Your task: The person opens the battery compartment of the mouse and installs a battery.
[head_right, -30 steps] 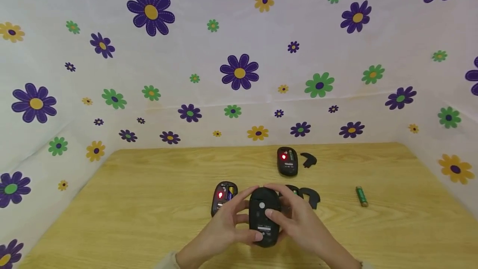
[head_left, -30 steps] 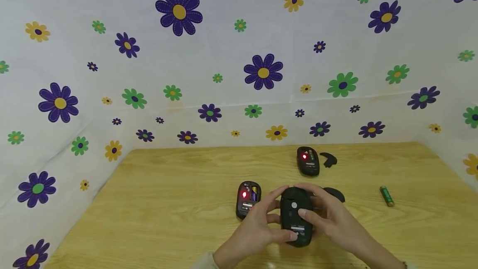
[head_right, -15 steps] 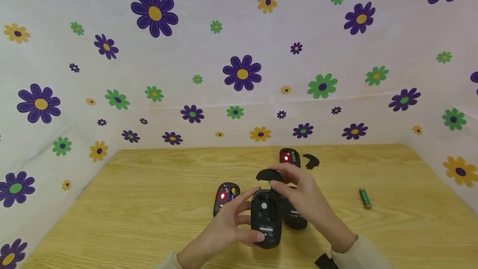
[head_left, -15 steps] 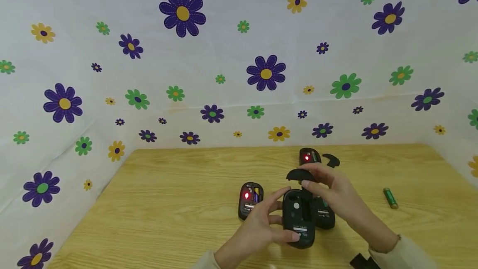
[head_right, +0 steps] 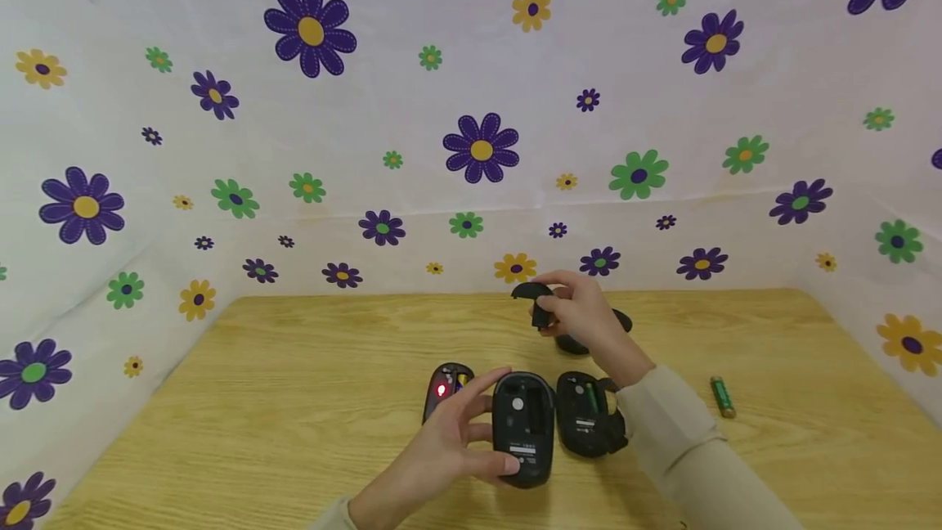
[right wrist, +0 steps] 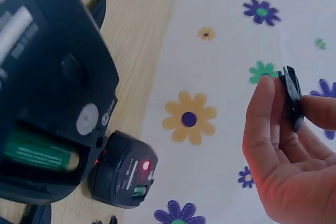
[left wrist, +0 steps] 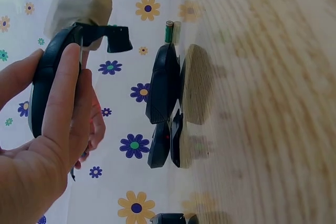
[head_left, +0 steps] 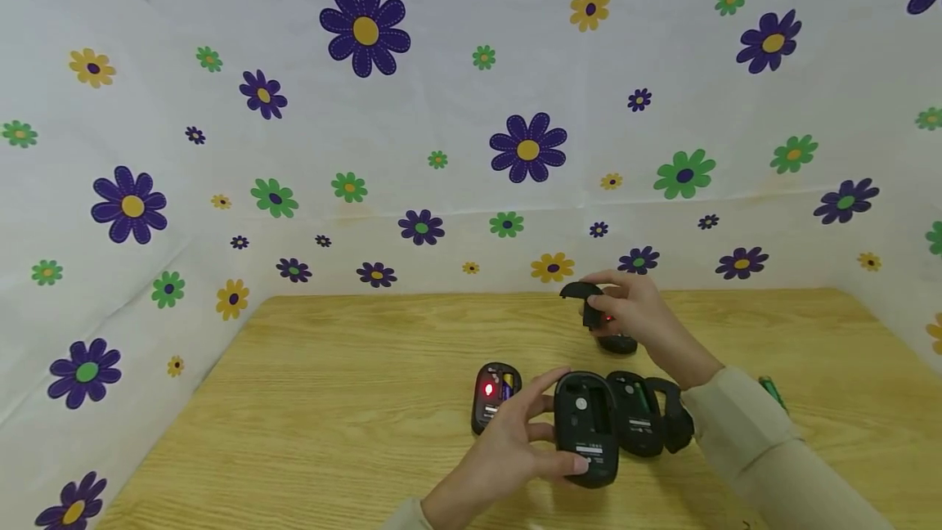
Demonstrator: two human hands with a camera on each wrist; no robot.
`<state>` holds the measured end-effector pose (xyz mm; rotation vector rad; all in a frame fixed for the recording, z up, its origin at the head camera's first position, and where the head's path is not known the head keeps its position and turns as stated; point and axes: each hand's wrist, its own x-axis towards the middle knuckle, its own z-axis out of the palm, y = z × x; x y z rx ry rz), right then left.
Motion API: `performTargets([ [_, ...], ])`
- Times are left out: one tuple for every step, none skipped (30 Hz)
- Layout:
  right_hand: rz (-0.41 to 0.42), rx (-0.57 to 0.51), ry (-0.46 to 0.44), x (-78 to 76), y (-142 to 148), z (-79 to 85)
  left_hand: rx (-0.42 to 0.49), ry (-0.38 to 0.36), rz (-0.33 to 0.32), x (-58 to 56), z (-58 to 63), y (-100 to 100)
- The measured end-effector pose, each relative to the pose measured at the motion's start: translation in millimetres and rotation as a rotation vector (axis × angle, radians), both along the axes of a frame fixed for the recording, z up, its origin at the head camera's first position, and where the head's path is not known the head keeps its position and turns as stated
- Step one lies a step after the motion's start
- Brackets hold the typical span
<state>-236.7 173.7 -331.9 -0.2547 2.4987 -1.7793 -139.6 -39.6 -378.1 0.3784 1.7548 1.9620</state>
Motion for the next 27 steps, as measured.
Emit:
performTargets([
  [-0.011,0.015,-0.012,-3.6,-0.2,-0.1,-0.002,-0.001,0.000,0.0,0.1,0.2],
  [-0.019,0.026,-0.025,-7.2,-0.4,-0.3,-0.006,-0.002,-0.001,0.0,0.3,0.4],
  [-0.025,0.036,-0.038,-10.7,-0.6,-0.5,-0.007,-0.001,-0.001,0.0,0.4,0.6],
  [-0.028,0.042,-0.052,-14.0,-0.7,-0.5,-0.004,0.001,-0.001,0.0,0.5,0.8],
  [-0.030,0.052,-0.062,-17.2,-0.9,-0.7,-0.004,0.002,-0.001,0.0,0.6,1.0],
  [-0.028,0.058,-0.072,-20.3,-1.1,-1.0,0.000,0.004,0.000,0.2,0.8,1.1],
  [-0.029,0.063,-0.082,-23.5,-1.4,-1.7,0.003,0.006,0.001,0.2,0.8,1.1],
  [-0.032,0.066,-0.092,-26.5,-1.7,-2.4,0.004,0.005,0.002,0.0,0.9,1.2],
  [-0.039,0.067,-0.103,-29.5,-2.1,-3.4,0.006,0.006,0.002,0.0,0.8,1.2],
  [-0.044,0.070,-0.112,-32.4,-2.3,-4.6,0.006,0.002,0.001,0.0,0.9,1.1],
  [-0.049,0.078,-0.117,-35.2,-2.2,-6.1,0.006,-0.003,-0.001,0.0,1.0,1.0],
  [-0.054,0.082,-0.122,-38.1,-2.1,-8.0,0.007,-0.007,-0.002,-0.1,0.8,1.0],
  [-0.057,0.089,-0.124,-40.6,-2.4,-9.8,0.007,-0.006,-0.004,-0.3,0.3,0.6],
  [-0.057,0.096,-0.123,-42.8,-2.7,-11.4,0.008,-0.008,-0.007,-0.2,0.2,0.3],
  [-0.055,0.105,-0.123,-45.0,-3.0,-13.2,0.009,-0.006,-0.008,-0.1,-0.1,0.1],
  [-0.053,0.117,-0.120,-47.0,-3.4,-15.0,0.011,-0.008,-0.010,-0.1,-0.3,-0.1],
  [-0.051,0.133,-0.118,-48.8,-4.2,-16.7,0.016,-0.005,-0.011,-0.2,-0.8,-0.3],
  [-0.051,0.147,-0.117,-50.6,-5.3,-18.6,0.021,-0.002,-0.011,-0.3,-1.3,-0.4],
  [-0.050,0.162,-0.121,-52.1,-6.5,-20.0,0.025,0.000,-0.011,-0.4,-1.8,-0.6],
  [-0.051,0.179,-0.128,-53.6,-7.8,-21.5,0.028,-0.003,-0.010,-0.5,-1.8,-0.6],
  [-0.052,0.198,-0.136,-54.9,-9.4,-22.8,0.031,-0.002,-0.009,-0.7,-1.9,-0.7],
  [-0.054,0.216,-0.147,-56.1,-10.8,-24.0,0.034,-0.007,-0.009,-1.0,-2.0,-0.8],
  [-0.056,0.236,-0.156,-57.0,-12.1,-24.9,0.037,-0.010,-0.007,-1.1,-2.1,-1.0],
  [-0.056,0.253,-0.165,-57.9,-13.2,-26.0,0.037,-0.015,-0.006,-1.4,-2.1,-1.2],
  [-0.054,0.272,-0.173,-58.4,-14.1,-26.7,0.036,-0.021,-0.006,-1.4,-1.8,-1.6],
  [-0.051,0.290,-0.176,-58.7,-15.0,-27.5,0.037,-0.024,-0.007,-1.5,-1.4,-1.8],
  [-0.045,0.309,-0.175,-58.9,-15.5,-28.2,0.037,-0.027,-0.008,-1.4,-1.1,-2.2],
])
